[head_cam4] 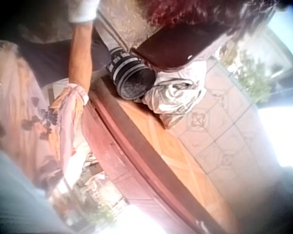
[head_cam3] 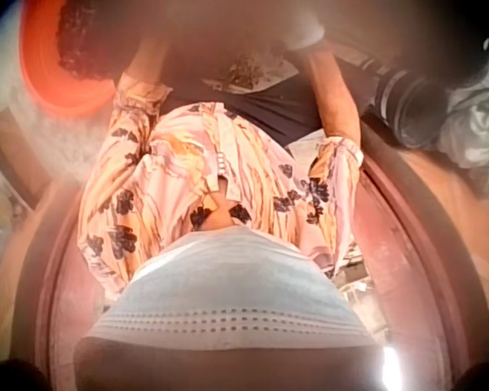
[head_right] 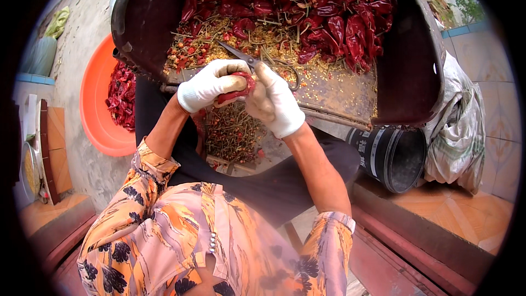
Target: The person sits on the ground and uses scissors to trim the stems off dried red chilies. They pick each chili from a large pile, cut the stem, and drop the trimmed chili into a red basin. The process is repetitive and continuous throughout the clip.
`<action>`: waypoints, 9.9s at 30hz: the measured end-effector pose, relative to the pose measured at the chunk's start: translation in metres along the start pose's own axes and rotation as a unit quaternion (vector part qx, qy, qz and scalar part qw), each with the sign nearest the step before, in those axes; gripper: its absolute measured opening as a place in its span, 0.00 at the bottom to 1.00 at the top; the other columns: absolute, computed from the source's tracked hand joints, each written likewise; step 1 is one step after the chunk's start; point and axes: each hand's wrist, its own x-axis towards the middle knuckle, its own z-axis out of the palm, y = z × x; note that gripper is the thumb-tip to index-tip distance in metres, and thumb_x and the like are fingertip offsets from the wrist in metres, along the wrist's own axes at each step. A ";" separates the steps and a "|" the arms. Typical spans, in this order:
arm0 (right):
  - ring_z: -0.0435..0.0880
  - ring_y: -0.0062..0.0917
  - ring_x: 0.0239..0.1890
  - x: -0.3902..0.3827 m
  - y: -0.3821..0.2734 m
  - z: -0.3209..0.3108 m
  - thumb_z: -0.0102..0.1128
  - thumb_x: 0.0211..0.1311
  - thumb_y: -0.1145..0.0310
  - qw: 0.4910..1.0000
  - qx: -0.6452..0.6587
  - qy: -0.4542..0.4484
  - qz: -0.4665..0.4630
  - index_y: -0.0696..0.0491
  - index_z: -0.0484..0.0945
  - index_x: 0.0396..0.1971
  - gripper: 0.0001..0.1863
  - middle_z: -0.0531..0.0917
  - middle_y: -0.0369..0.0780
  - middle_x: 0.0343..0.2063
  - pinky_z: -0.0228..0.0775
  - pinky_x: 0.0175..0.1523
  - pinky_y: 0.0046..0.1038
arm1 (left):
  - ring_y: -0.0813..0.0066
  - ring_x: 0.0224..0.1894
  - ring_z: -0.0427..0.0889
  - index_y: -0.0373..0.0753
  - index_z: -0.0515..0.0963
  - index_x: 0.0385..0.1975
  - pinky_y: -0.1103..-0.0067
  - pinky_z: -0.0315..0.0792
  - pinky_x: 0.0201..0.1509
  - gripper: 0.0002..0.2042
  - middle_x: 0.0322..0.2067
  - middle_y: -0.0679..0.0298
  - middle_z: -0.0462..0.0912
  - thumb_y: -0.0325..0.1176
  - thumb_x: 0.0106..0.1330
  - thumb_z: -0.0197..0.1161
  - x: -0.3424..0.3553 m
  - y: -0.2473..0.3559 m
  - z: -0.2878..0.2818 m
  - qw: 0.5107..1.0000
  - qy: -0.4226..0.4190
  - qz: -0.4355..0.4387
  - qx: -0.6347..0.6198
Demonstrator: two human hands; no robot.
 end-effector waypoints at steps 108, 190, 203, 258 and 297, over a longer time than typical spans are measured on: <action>0.81 0.15 0.33 -0.001 -0.066 -0.029 0.59 0.65 0.73 0.793 -0.528 0.237 -0.190 0.57 0.76 0.46 0.11 0.82 0.36 0.36 0.74 0.36 0.21 | 0.79 0.28 0.81 0.37 0.78 0.44 0.77 0.79 0.38 0.08 0.30 0.67 0.81 0.29 0.69 0.57 0.005 -0.017 -0.045 0.928 0.213 0.146 -0.268; 0.78 0.15 0.28 0.121 -0.004 0.058 0.58 0.67 0.67 0.714 -0.634 0.176 -0.240 0.56 0.76 0.54 0.18 0.85 0.38 0.33 0.73 0.36 0.22 | 0.82 0.35 0.78 0.35 0.78 0.41 0.81 0.73 0.44 0.18 0.30 0.67 0.82 0.36 0.55 0.73 -0.102 -0.073 0.006 0.964 0.241 0.009 0.116; 0.81 0.22 0.27 0.028 -0.045 0.031 0.59 0.63 0.62 0.754 -0.631 0.149 -0.108 0.55 0.82 0.43 0.14 0.84 0.41 0.28 0.73 0.33 0.25 | 0.80 0.24 0.80 0.36 0.75 0.47 0.84 0.71 0.30 0.13 0.30 0.67 0.80 0.33 0.65 0.63 -0.078 -0.012 0.008 0.966 0.217 0.064 -0.126; 0.59 0.14 0.06 -0.034 0.074 0.039 0.43 0.73 0.60 0.823 0.455 -0.248 -0.231 0.53 0.76 0.25 0.19 0.65 0.28 0.08 0.56 0.13 0.19 | 0.86 0.16 0.61 0.38 0.76 0.38 0.84 0.55 0.17 0.07 0.20 0.71 0.70 0.33 0.66 0.62 -0.076 0.003 0.048 0.980 0.123 0.034 -0.152; 0.83 0.25 0.41 -0.109 0.018 0.040 0.62 0.55 0.74 0.761 -0.629 0.119 -0.111 0.54 0.70 0.59 0.29 0.82 0.43 0.43 0.74 0.49 0.25 | 0.89 0.26 0.71 0.36 0.76 0.52 0.88 0.67 0.27 0.16 0.32 0.70 0.78 0.34 0.67 0.59 -0.094 -0.030 0.020 0.972 0.202 0.112 0.033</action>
